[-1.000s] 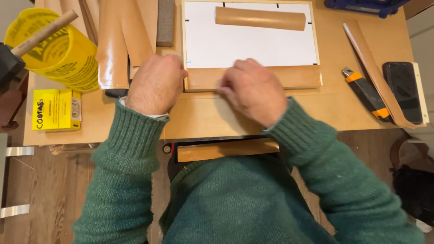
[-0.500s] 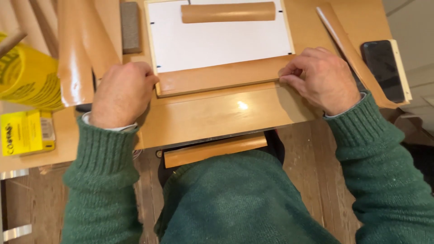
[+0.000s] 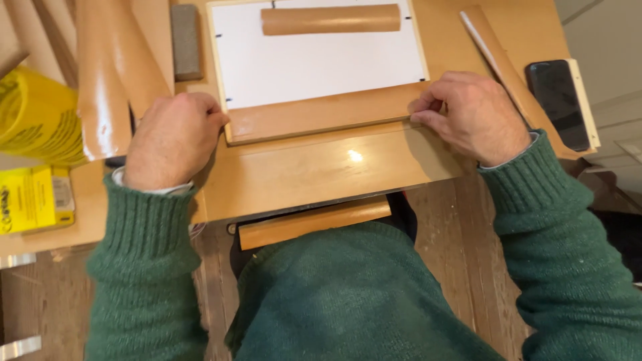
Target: Applying adhesive and tape to the edges of a picture frame.
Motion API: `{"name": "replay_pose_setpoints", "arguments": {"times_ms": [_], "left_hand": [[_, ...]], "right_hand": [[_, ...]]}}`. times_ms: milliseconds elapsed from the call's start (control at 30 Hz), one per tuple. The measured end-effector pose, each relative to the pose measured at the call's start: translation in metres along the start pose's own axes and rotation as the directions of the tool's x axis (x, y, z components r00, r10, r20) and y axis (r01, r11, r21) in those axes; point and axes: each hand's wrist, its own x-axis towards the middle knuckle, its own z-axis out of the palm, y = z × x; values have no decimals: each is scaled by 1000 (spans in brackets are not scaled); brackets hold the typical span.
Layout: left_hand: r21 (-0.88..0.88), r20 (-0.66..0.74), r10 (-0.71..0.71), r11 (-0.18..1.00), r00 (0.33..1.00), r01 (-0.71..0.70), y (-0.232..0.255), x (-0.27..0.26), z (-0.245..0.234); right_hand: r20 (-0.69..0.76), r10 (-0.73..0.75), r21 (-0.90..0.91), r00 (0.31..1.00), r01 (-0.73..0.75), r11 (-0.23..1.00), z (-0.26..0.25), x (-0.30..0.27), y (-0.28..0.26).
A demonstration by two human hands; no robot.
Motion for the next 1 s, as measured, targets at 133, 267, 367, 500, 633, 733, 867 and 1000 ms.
{"name": "replay_pose_setpoints", "arguments": {"times_ms": [133,267,367,500,633,733,867,1000], "left_hand": [[-18,-48,52,998,998,-53,-3,1,3],[-65,35,-30,997,999,32,-5,3,6],[-66,-40,76,995,996,-79,-7,4,6],[-76,-41,61,995,997,-64,-5,2,9],[-94,-81,46,994,996,-54,-11,1,11],[-101,-99,90,990,991,-100,-11,1,13],[-114,-61,41,992,997,-48,-6,0,7],[-72,-50,48,996,998,-51,-4,0,3]], "right_hand": [[-1,-42,-4,999,42,999,16,21,-37],[51,-129,65,990,126,990,41,46,-84],[-36,-219,61,975,221,973,61,65,-132],[-42,-257,39,966,259,965,78,79,-171],[-157,-340,40,927,350,936,67,70,-176],[-246,-354,56,902,378,924,61,46,-167],[-329,-343,138,880,404,904,61,18,-154],[-314,-257,122,914,307,944,56,-4,-116]]}}
